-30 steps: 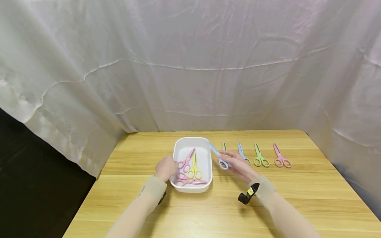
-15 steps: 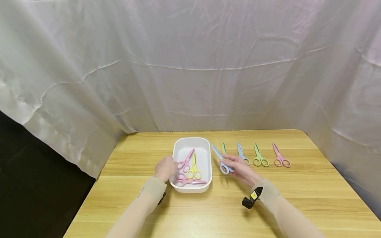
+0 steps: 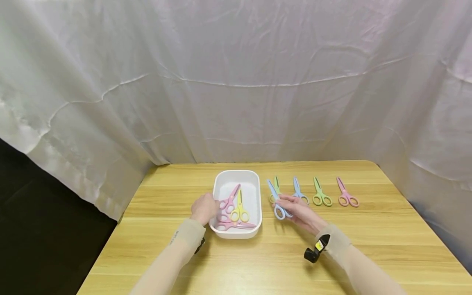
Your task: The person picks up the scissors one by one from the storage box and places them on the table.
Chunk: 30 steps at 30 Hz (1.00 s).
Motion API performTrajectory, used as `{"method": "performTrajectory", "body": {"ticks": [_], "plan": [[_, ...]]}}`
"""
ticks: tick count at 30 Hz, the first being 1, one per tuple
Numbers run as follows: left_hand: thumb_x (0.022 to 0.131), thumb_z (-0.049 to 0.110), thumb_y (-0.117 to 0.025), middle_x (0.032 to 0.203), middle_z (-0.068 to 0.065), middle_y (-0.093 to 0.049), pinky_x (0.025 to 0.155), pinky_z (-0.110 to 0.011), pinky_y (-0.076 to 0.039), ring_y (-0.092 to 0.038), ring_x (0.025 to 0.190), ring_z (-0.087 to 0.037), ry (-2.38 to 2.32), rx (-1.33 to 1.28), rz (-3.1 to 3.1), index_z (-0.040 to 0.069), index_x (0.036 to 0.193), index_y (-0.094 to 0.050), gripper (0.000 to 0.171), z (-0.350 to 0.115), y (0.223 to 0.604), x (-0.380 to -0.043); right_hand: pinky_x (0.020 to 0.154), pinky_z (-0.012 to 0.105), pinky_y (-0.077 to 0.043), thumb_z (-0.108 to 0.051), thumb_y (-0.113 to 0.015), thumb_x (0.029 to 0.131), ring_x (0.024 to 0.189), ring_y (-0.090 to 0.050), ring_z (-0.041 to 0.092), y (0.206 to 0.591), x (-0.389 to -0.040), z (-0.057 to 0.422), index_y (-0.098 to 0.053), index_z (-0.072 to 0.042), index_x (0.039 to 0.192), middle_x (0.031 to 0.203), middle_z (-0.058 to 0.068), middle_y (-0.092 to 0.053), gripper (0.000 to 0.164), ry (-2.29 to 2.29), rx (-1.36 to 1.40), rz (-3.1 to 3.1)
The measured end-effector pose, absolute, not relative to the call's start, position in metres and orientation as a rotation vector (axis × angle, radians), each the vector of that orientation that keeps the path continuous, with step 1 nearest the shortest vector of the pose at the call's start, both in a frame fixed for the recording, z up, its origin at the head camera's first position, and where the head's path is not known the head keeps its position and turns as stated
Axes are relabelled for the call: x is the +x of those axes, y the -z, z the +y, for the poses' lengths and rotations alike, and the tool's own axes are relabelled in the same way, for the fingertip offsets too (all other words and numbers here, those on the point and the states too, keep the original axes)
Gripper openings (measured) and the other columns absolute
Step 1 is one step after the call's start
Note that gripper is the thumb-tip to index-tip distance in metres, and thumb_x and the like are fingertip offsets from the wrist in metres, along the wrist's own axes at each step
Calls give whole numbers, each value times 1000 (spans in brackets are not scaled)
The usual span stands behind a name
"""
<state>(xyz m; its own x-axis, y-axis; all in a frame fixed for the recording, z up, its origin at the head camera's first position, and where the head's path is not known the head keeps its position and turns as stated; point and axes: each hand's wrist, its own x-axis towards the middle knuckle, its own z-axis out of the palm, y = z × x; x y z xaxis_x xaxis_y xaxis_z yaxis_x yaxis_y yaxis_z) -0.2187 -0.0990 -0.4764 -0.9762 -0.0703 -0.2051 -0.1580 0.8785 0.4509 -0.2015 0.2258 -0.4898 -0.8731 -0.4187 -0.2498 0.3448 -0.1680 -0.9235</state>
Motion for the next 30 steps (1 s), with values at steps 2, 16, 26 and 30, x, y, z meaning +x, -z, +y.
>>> {"method": "performTrajectory", "body": {"ticks": [2,16,26,30], "plan": [[96,26,-58,77,-7,-62,55,-30,-41,-58,66,-21,-707,-173,2868,2,95,-66,25,-99,477,-219,83,23,-57,-11,-56,102,90,-70,5,490,-200,227,-44,6,140,98,-6,-77,43,2080,-92,1613],[96,25,-57,78,-8,-63,55,-31,-43,-59,66,-21,-693,-152,2885,0,96,-67,27,-100,477,-219,61,14,-49,-14,-59,101,76,-67,1,499,-197,237,-58,-12,98,91,-6,-77,4,2005,-121,1739],[95,25,-57,80,-9,-64,56,-32,-43,-59,68,-22,-682,-156,2893,0,97,-67,27,-100,476,-219,57,14,-49,-20,-62,100,65,-63,0,497,-191,242,-60,-11,95,85,-5,-76,10,1902,-24,1830],[95,25,-57,78,-9,-63,56,-32,-43,-59,68,-22,-672,-155,2893,1,94,-67,26,-100,476,-218,57,15,-50,-24,-63,99,61,-59,0,496,-188,242,-61,-11,94,80,-6,-72,14,1824,34,1888]]}}
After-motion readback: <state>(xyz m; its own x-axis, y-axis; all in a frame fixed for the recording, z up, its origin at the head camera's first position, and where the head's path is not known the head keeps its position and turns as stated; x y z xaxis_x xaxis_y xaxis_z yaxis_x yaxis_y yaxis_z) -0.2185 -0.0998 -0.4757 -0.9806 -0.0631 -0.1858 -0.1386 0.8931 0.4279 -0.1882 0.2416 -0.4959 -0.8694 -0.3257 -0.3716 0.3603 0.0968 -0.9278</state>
